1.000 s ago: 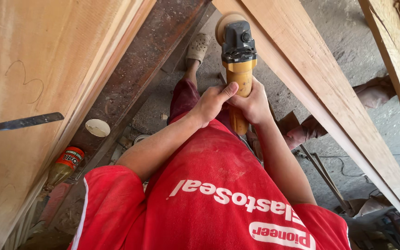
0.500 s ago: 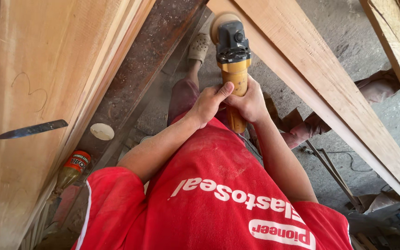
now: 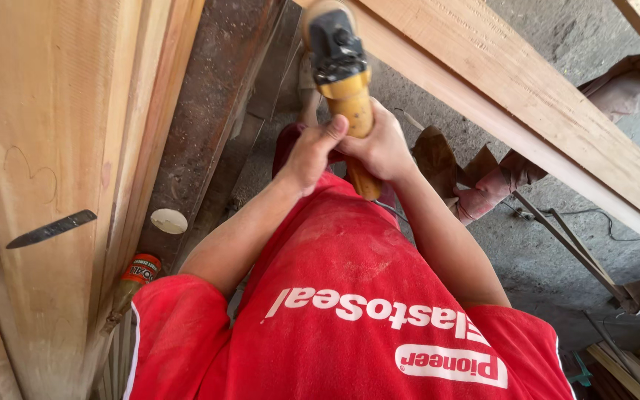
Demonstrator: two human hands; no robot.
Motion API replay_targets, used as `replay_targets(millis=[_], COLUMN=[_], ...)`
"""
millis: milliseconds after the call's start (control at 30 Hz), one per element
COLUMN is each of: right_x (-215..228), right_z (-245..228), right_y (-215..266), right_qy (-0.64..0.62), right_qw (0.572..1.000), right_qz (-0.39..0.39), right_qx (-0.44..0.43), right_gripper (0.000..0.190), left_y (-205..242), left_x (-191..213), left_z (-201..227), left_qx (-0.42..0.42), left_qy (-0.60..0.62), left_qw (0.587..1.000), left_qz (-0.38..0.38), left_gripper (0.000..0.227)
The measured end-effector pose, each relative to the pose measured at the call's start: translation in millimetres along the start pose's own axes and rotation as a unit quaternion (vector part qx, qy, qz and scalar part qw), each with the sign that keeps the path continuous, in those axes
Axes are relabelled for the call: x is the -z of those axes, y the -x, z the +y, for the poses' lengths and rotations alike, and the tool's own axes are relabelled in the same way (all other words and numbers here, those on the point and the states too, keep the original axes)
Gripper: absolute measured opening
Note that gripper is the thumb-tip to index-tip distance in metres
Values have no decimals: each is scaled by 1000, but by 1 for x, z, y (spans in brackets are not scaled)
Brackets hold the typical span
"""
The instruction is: The person uses a handheld angle grinder with a sanding disc to smooth the surface of a long wooden plank. They hold the plank with one hand and move the tool along its length repeatedly, generating sawdust.
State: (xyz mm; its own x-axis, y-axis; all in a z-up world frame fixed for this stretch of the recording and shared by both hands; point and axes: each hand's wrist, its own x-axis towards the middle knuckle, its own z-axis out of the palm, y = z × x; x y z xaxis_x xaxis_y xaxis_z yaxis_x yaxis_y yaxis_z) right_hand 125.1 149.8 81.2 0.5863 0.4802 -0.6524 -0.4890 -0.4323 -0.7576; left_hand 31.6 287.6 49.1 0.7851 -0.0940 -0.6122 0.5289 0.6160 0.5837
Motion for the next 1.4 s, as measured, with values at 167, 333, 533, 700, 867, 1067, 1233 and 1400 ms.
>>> replay_targets(millis=[167, 333, 533, 700, 867, 1067, 1233, 1400], right_x=[28, 46, 56, 44, 27, 47, 80, 119], right_z=[41, 77, 97, 79, 57, 70, 124, 182], right_y=[36, 65, 88, 68, 38, 65, 110, 157], right_qy=[-57, -99, -127, -119, -7, -46, -189, -194], right_qw=[998, 993, 987, 991, 998, 996, 977, 969], right_qz=[27, 58, 94, 50, 54, 77, 91, 155], right_qx=[-6, -4, -9, 44, 10, 20, 21, 11], right_gripper=[50, 49, 45, 49, 54, 53, 47, 45], left_y=[-4, -8, -9, -4, 0, -2, -9, -20], left_x=[-29, -51, -66, -49, -13, -44, -87, -139], left_z=[-45, -74, -91, -72, -43, -70, -125, -174], left_qx=[70, 79, 103, 82, 139, 139, 153, 161], left_qy=[-48, -62, -173, -142, -44, -42, -74, -125], left_qw=[996, 993, 976, 985, 989, 988, 980, 969], left_qz=[-20, -61, -87, -58, -29, -51, -99, -136], left_gripper=[78, 75, 76, 78, 79, 76, 72, 70])
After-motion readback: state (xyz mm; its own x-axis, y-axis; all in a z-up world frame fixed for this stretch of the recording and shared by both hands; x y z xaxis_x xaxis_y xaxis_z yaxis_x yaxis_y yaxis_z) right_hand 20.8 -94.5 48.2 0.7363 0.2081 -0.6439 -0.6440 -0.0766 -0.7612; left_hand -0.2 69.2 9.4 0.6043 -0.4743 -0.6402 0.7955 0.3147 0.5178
